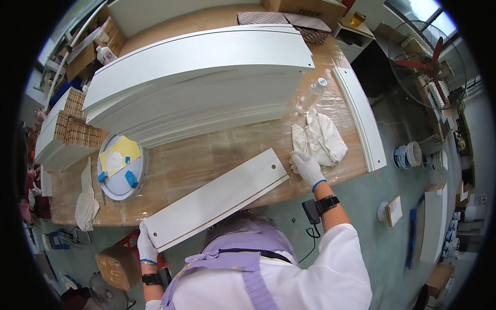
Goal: Applying finish or adhesive to white furniture panels using a sponge applicator and cleaning them with a cloth.
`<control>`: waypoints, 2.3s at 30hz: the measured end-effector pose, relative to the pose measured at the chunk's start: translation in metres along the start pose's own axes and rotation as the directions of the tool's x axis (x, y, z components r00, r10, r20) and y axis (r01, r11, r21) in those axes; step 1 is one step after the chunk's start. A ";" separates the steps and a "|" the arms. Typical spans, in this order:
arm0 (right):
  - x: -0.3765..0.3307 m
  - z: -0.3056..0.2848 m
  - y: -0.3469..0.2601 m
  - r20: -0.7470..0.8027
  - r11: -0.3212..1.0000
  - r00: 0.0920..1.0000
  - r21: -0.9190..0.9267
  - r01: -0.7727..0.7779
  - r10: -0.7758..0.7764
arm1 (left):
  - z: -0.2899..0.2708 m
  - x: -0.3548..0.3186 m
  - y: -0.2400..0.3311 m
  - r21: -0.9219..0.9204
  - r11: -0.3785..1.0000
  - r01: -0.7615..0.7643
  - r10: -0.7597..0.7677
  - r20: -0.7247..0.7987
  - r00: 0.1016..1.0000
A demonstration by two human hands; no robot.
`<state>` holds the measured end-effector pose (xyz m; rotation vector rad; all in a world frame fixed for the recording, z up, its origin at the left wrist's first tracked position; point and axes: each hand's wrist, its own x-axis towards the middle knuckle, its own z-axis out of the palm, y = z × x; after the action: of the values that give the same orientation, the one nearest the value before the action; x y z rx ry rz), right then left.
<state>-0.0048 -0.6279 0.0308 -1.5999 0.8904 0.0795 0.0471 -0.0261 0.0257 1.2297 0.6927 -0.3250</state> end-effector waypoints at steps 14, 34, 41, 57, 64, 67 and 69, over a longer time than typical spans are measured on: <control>-0.042 0.230 -0.098 0.432 0.540 0.668 -0.393 0.744 -0.606 | 0.007 -0.011 0.000 0.646 0.763 -0.035 0.094 -0.058 0.994; -0.098 0.447 -0.128 0.540 0.794 0.784 -0.308 0.524 -0.308 | -0.027 0.032 -0.019 0.732 0.654 -0.192 -0.035 0.283 0.958; -0.107 0.287 -0.124 0.709 0.752 0.614 0.601 -0.271 -0.346 | -0.027 0.034 -0.031 0.844 0.490 -0.217 0.104 0.191 0.976; -0.093 -0.009 -0.018 -0.203 0.953 0.933 -0.131 0.275 -0.297 | 0.014 0.033 -0.032 0.904 0.413 0.109 0.292 -0.245 0.925; -0.079 -0.024 0.006 -0.146 0.831 0.930 -0.511 0.220 -0.336 | 0.011 0.033 -0.017 0.916 0.367 0.163 0.221 -0.256 0.941; -0.074 -0.023 0.004 -0.111 0.830 0.933 -0.502 0.244 -0.341 | 0.015 0.031 -0.013 0.929 0.296 0.224 0.225 -0.295 0.928; -0.071 -0.024 0.001 -0.080 0.823 0.944 -0.518 0.235 -0.320 | 0.024 0.027 -0.012 0.935 0.299 0.193 0.225 -0.266 0.937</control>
<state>-0.0653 -0.6135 0.0729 -2.2445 0.7858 -0.0325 0.0675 -0.0488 0.0033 2.5566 0.8041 -0.5513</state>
